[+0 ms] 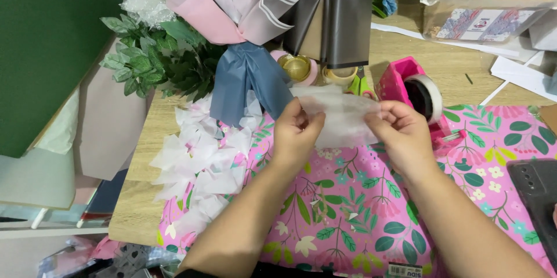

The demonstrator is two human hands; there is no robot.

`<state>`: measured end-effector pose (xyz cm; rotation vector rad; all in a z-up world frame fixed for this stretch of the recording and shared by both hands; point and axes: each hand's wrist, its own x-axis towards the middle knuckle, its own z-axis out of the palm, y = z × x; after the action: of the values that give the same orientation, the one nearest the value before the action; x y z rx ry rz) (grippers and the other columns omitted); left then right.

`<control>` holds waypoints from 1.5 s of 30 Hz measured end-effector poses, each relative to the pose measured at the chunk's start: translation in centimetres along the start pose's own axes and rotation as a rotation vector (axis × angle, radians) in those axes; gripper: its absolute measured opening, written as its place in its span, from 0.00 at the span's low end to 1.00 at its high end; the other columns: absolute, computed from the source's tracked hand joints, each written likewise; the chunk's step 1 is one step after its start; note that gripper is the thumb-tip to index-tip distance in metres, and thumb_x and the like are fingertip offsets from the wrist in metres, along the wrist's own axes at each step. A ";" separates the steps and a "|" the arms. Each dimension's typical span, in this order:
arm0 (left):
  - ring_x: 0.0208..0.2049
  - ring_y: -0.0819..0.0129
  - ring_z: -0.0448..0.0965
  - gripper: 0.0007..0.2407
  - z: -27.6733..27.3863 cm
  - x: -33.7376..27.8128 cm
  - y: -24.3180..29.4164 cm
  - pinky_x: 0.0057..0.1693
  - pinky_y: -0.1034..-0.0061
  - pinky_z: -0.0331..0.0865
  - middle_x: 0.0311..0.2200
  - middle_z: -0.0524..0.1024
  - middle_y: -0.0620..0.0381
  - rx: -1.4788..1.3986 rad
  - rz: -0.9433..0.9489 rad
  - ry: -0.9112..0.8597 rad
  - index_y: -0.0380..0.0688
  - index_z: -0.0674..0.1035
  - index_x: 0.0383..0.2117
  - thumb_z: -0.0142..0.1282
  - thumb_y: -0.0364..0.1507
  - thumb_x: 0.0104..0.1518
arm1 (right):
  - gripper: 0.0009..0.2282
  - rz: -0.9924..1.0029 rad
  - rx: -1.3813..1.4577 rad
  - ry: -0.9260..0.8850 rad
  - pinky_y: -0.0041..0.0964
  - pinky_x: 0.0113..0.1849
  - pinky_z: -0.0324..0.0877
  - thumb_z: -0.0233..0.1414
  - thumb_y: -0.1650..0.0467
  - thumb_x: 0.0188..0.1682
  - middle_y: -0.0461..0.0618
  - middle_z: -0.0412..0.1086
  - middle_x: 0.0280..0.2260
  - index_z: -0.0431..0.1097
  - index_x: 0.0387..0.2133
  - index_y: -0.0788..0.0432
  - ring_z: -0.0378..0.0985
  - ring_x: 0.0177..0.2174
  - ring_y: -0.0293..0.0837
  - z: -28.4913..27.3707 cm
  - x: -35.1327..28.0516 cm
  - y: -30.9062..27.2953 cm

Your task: The person folds small pieces of white tissue paper by hand on a floral-patterned table. They repeatedly pinch and fold the paper into small shapes, placing the finished pieces into a pile. The workspace includes various crafting supplies and artificial flowers.

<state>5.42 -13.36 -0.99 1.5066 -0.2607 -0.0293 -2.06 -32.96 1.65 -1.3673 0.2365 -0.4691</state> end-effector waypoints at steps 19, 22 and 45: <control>0.50 0.64 0.75 0.15 0.7 -0.9 4.8 0.54 0.69 0.69 0.53 0.76 0.53 -0.167 0.051 -0.203 0.47 0.76 0.51 0.53 0.27 0.58 | 0.04 -0.010 0.129 0.019 0.28 0.33 0.77 0.54 0.80 0.48 0.58 0.77 0.36 0.72 0.28 0.61 0.82 0.31 0.41 0.9 -0.5 -1.8; 0.67 0.50 0.60 0.20 0.7 -0.8 5.3 0.65 0.48 0.59 0.58 0.69 0.44 -0.328 -0.142 -0.320 0.42 0.73 0.54 0.44 0.40 0.61 | 0.04 0.004 0.211 0.006 0.29 0.32 0.77 0.50 0.81 0.46 0.60 0.77 0.36 0.72 0.29 0.64 0.83 0.32 0.42 0.8 -0.4 -1.7; 0.39 0.70 0.80 0.14 1.3 -1.2 5.4 0.47 0.74 0.75 0.37 0.81 0.51 -0.053 -0.080 -0.127 0.44 0.77 0.46 0.63 0.23 0.54 | 0.11 -0.031 0.039 -0.032 0.29 0.31 0.76 0.55 0.80 0.50 0.48 0.74 0.27 0.74 0.46 0.65 0.77 0.26 0.35 -0.8 0.7 0.9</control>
<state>3.26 -14.00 4.26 1.4641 -0.2996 -0.1946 -1.66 -33.87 0.72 -1.3412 0.1798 -0.4751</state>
